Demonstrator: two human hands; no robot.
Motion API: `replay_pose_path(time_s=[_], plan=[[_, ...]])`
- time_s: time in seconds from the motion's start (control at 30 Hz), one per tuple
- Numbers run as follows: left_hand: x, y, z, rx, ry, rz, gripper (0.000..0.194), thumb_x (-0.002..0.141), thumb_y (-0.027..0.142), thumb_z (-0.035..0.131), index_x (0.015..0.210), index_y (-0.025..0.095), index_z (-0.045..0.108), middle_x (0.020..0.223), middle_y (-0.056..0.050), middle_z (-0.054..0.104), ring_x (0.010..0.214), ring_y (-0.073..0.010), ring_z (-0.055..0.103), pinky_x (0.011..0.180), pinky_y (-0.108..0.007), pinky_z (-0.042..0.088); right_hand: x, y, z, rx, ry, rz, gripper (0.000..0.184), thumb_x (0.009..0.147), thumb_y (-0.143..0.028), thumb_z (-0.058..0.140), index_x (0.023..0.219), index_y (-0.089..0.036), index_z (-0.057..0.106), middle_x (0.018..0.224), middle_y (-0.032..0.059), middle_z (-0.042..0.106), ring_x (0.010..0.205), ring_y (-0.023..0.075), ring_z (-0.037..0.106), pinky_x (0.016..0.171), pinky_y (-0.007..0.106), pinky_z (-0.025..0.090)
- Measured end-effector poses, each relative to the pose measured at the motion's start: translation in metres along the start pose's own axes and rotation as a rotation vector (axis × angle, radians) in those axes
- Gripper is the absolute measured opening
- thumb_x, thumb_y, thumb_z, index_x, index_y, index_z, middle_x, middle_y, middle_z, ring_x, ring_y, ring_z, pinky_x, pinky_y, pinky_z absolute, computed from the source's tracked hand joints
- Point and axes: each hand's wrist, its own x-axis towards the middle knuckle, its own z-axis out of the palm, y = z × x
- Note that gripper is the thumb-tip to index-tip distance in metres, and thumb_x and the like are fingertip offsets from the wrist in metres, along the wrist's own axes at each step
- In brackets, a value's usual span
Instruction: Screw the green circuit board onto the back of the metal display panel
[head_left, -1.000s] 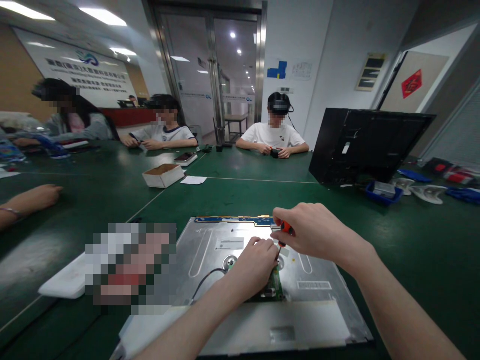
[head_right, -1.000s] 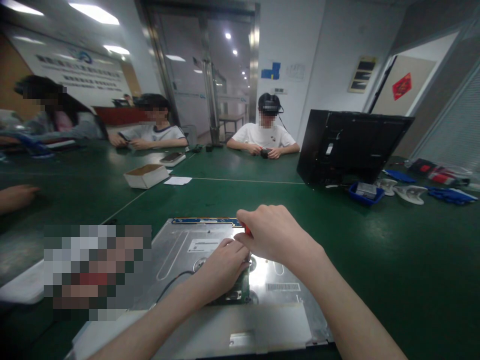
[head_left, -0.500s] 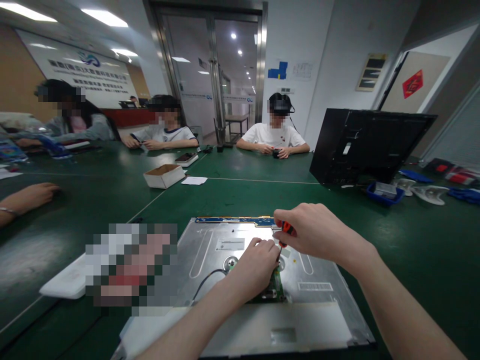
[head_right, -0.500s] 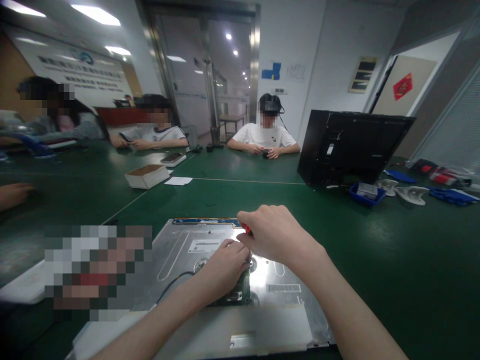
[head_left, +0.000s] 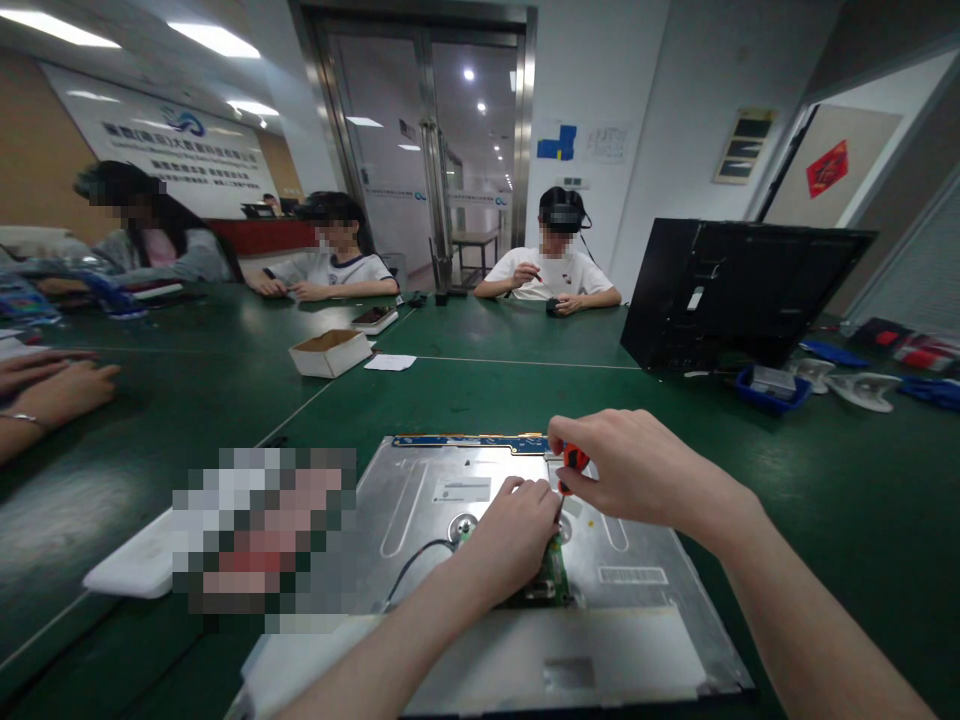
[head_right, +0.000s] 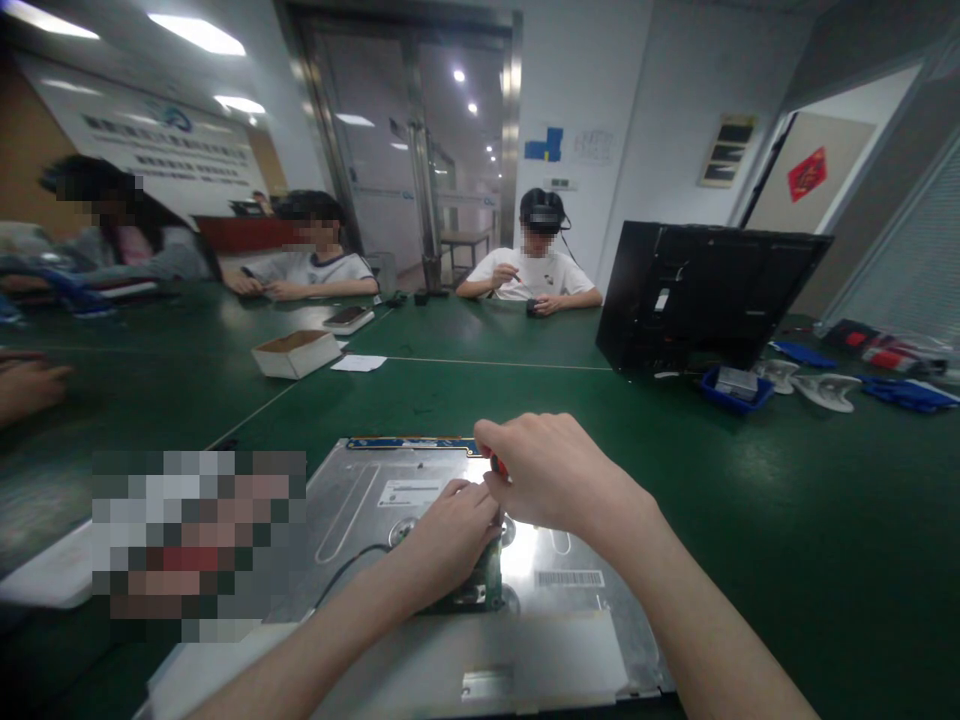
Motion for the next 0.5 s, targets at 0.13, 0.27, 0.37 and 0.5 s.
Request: replay_pose_path(time_s=[0.13, 0.27, 0.37, 0.5], plan=[[0.0001, -0.0008, 0.0011, -0.024, 0.015, -0.009, 0.008, 0.091, 0.011, 0.05, 0.095, 0.017, 0.055, 0.099, -0.009, 0.064, 0.095, -0.0256, 0.06, 0.091, -0.041, 0.04, -0.0009, 0.0005, -0.001, 0.018, -0.011, -0.011, 0.011, 0.084, -0.023, 0.058, 0.095, -0.023, 0.058, 0.082, 0.0, 0.07, 0.07, 0.0164, 0.062, 0.053, 0.027, 0.025], [-0.0002, -0.0017, 0.0015, -0.014, 0.002, 0.009, 0.011, 0.09, 0.009, 0.05, 0.097, 0.016, 0.055, 0.101, -0.009, 0.064, 0.096, -0.0261, 0.06, 0.091, -0.041, 0.04, -0.0016, 0.0012, -0.0012, 0.032, -0.015, -0.024, 0.011, 0.084, -0.022, 0.057, 0.095, -0.023, 0.057, 0.084, -0.0001, 0.07, 0.071, 0.0162, 0.062, 0.054, 0.026, 0.027], [-0.0008, -0.0023, 0.0014, -0.017, -0.009, 0.005, 0.015, 0.087, 0.006, 0.051, 0.098, 0.015, 0.055, 0.102, -0.009, 0.064, 0.095, -0.0252, 0.059, 0.092, -0.04, 0.039, -0.0024, 0.0017, -0.0007, 0.041, -0.008, -0.03, 0.012, 0.083, -0.022, 0.057, 0.095, -0.023, 0.057, 0.083, -0.0004, 0.07, 0.071, 0.0159, 0.062, 0.054, 0.026, 0.027], [-0.0014, -0.0024, 0.0006, -0.013, -0.029, 0.008, 0.02, 0.084, 0.002, 0.051, 0.099, 0.015, 0.055, 0.102, -0.009, 0.064, 0.095, -0.0249, 0.059, 0.092, -0.04, 0.039, -0.0028, 0.002, -0.0008, 0.037, -0.011, -0.035, 0.011, 0.084, -0.022, 0.057, 0.095, -0.023, 0.057, 0.082, -0.0004, 0.07, 0.07, 0.0155, 0.062, 0.054, 0.026, 0.027]])
